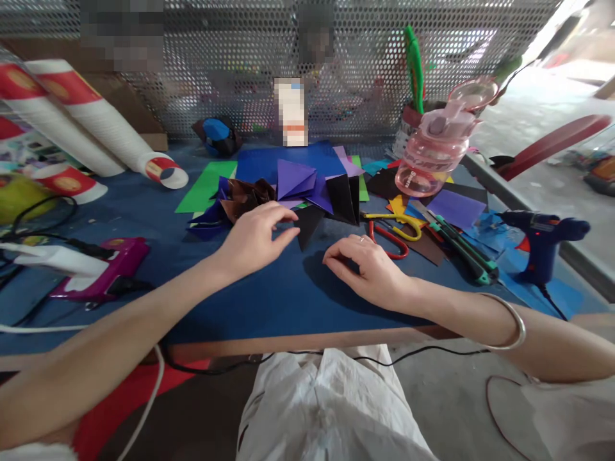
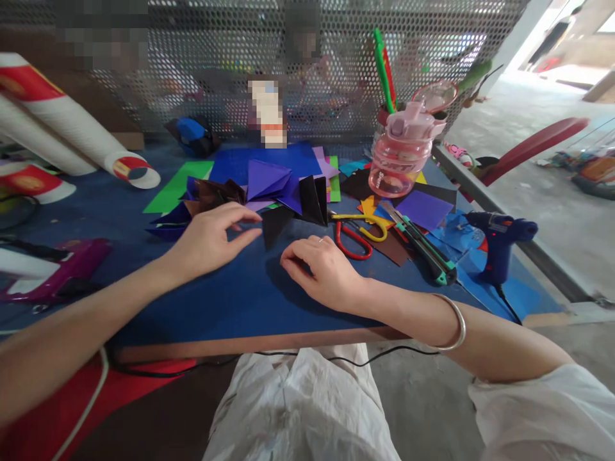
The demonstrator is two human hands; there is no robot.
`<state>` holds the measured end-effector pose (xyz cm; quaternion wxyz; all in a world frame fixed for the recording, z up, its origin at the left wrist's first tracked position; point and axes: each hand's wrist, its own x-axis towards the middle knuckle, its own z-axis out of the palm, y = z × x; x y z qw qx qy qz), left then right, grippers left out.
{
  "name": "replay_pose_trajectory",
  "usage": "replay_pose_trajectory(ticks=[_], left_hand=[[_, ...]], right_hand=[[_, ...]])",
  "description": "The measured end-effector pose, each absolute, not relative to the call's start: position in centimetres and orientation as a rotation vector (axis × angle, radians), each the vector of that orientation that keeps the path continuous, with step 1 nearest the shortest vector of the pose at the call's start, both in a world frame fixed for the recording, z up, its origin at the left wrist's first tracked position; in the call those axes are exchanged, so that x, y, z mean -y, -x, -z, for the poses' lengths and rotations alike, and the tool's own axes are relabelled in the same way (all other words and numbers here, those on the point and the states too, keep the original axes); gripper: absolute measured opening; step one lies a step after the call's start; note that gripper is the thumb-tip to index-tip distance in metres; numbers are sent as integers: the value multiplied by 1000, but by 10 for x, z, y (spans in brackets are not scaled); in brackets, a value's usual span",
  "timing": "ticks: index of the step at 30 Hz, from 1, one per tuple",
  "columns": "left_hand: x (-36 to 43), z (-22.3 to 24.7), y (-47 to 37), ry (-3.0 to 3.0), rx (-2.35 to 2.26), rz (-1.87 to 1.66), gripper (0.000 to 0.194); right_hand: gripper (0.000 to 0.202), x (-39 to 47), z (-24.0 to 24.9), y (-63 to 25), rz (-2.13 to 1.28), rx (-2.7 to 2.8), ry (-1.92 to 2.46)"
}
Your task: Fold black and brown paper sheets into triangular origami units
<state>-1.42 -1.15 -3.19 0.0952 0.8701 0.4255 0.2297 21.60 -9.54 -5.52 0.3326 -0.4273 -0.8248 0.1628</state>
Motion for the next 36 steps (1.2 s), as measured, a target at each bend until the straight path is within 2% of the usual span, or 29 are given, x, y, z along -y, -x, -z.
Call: replay_pose_trajectory(ticks=[2, 6, 9, 12, 19, 23, 30, 33, 36], left_hand=[[1, 31, 2, -2611, -1248, -513, 36], [-27, 27, -20, -2580, -1433, -223, 68], [-43, 24, -30, -2534, -1498, -169, 73], [-52, 23, -35, -2383, -1477, -209, 65], [-32, 8, -24, -2106, -1307, -211, 31], [-2, 0, -16, -1611, -1258, -468, 25], [34, 21, -23, -1304, -1126, -543, 15], [40, 32, -24, -1305, -1067, -589, 17], [43, 36, -20, -1270, -952, -588, 24]], right_hand=[[15, 96, 55, -217, -405, 2162, 1111], [15, 96, 54, -219, -380, 2181, 1101], [13, 94, 54, -221, -379, 2178, 1102], [12, 92, 54, -222, -375, 2174, 1092], [14, 89, 56, -223, -399, 2126, 1076], [9, 91, 52, -224, -485, 1980, 1096], [67, 97, 50, -222, -443, 2121, 1163], [76, 99, 50, -219, -399, 2232, 1123], [75, 101, 51, -218, -403, 2258, 1112]])
